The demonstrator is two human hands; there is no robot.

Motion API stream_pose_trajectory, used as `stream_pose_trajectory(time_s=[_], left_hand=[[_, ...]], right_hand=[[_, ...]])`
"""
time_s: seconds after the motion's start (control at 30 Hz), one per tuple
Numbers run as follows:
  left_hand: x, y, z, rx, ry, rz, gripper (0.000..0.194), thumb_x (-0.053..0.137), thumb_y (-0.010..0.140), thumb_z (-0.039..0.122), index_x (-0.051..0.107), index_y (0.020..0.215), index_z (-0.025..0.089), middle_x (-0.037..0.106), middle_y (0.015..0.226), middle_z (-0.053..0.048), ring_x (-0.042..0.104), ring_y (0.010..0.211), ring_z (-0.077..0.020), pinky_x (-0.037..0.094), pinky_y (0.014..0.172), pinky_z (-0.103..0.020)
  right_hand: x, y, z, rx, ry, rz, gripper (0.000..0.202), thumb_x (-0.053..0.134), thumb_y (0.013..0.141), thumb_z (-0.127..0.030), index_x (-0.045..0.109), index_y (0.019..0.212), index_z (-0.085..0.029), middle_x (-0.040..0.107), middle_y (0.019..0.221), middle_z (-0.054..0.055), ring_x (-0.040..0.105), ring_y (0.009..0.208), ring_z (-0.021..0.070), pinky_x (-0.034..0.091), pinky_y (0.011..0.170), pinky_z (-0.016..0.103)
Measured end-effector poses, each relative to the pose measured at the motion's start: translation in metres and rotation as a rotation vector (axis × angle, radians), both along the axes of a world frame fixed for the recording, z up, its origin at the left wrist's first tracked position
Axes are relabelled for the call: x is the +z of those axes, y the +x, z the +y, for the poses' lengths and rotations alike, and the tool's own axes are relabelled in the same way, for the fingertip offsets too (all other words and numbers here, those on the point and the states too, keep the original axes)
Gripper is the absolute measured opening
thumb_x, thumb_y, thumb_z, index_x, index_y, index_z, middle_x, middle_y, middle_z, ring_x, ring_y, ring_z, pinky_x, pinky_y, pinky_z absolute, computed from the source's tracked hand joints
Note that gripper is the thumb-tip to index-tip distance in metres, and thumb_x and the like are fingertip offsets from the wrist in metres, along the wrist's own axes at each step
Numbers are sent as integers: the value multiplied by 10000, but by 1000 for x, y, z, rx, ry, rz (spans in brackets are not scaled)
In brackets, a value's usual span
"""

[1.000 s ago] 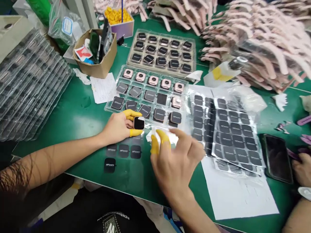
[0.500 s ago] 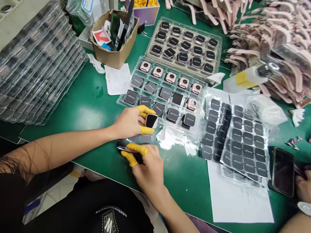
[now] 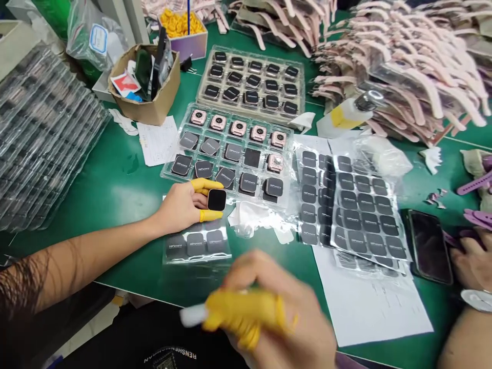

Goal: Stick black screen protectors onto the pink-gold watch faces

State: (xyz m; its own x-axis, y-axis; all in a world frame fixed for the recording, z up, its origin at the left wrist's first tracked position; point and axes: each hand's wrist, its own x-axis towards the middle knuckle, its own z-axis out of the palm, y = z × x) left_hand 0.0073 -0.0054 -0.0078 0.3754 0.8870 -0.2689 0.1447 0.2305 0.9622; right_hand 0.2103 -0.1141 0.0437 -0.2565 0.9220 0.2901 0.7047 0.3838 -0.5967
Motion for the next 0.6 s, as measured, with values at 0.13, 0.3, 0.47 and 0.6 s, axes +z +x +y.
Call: stream_pose_trajectory(time_s=[0.13, 0.3, 0.47, 0.6], left_hand=[[6, 0, -3, -50, 63, 132, 638, 887, 694, 242, 765, 1317, 175, 804, 770, -4, 754, 823, -210, 576, 771, -282], [8, 1, -3, -118, 69, 200, 678, 867, 704, 287, 754, 1369, 211, 814, 770, 14, 751, 772, -196, 557, 718, -261], [8, 1, -1, -169, 94, 235, 631, 854, 706, 305, 784, 1327, 215, 783, 706, 31, 699, 691, -169, 566, 726, -267], [9, 1, -1, -164, 98, 248, 632, 863, 700, 280, 785, 1322, 202, 778, 689, 38, 680, 680, -156, 549, 713, -251]], right_hand=[[-10, 7, 59, -222, -400, 534, 209, 874, 776, -481, 785, 878, -321, 780, 786, 17, 729, 686, 202, 626, 596, 344], [-40, -2, 87, -320, -782, 902, 452, 1042, 493, -453, 772, 768, -216, 767, 715, 19, 694, 635, 153, 614, 585, 275], [-45, -3, 81, -308, -807, 926, 451, 1050, 485, -425, 774, 771, -211, 774, 697, 21, 721, 643, 164, 632, 604, 277], [-43, -2, 83, -319, -822, 939, 450, 1050, 482, -416, 772, 768, -208, 793, 738, 37, 735, 676, 173, 645, 616, 285]])
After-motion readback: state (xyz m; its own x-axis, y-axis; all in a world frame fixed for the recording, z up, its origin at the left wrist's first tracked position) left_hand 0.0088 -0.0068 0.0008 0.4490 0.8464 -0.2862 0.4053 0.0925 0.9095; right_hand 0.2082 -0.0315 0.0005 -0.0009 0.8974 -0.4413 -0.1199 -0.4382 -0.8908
